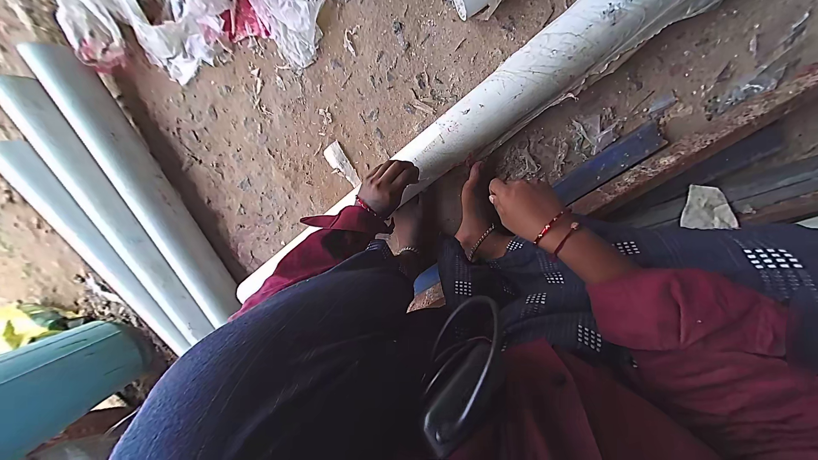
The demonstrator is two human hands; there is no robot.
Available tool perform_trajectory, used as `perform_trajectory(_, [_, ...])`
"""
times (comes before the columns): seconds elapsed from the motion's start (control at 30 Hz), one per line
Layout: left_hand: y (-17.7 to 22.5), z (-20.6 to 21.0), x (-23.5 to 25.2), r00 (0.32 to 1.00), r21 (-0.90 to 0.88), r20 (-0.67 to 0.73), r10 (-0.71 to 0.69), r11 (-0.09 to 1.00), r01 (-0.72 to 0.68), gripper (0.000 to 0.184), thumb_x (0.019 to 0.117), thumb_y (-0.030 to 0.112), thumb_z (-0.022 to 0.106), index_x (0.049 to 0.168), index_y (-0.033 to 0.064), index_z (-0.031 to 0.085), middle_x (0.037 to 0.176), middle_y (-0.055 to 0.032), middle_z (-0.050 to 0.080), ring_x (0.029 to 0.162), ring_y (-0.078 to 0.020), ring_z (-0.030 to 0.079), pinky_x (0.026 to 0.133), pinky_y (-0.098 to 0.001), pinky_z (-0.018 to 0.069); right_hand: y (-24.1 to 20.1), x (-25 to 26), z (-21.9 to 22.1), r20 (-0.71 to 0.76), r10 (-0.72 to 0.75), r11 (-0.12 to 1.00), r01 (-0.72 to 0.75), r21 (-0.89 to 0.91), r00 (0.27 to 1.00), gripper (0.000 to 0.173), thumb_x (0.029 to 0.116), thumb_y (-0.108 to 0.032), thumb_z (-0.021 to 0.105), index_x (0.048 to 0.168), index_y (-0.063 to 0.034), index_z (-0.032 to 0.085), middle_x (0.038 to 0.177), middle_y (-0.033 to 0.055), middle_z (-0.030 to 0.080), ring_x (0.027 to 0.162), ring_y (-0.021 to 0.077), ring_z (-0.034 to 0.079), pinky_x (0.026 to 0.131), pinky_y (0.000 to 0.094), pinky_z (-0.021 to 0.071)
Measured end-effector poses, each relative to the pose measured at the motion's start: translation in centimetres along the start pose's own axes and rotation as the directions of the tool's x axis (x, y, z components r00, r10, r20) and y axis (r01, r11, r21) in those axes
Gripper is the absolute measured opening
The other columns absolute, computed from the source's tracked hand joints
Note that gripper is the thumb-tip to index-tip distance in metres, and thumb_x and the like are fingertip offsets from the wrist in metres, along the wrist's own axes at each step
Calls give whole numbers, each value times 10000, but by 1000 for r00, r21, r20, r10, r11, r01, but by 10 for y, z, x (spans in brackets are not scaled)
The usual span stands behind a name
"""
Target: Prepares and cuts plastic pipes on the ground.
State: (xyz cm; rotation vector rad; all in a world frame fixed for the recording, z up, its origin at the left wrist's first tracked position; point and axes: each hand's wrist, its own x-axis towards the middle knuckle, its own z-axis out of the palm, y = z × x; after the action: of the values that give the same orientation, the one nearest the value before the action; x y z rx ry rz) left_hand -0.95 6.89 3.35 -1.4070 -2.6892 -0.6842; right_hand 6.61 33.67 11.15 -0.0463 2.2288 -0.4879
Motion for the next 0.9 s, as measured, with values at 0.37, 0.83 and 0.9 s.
perform_trajectory(0.37, [-7,-38,41,832,-6,304,-464,872,489,333,1055,201,575,1197,-90,651,1158,-310,666,967,-471,692,855,-608,541,3,0,-1,-10,22,1000,-22,20,1000,282,1114,-174,435,1215,27,603,1076,265,685,1056,447,680,853,583,517])
perform_trajectory(0.83, [17,-33,38,421,330,636,-647,720,610,421,1087,261,524,1159,-142,622,1202,-353,634,1127,-535,639,939,-688,479,0,-3,-6,19,-3,1000,3,12,1000,296,1120,-192,419,1213,28,593,1083,254,682,1062,425,683,856,557,515])
perform_trajectory(0.9, [18,-32,40,432,295,644,-631,726,621,326,1089,113,444,1135,-153,628,1201,-355,635,1159,-528,630,974,-678,469,0,-2,-6,32,4,1000,-4,8,999,293,1119,-196,421,1204,21,598,1080,250,683,1060,424,683,851,557,516])
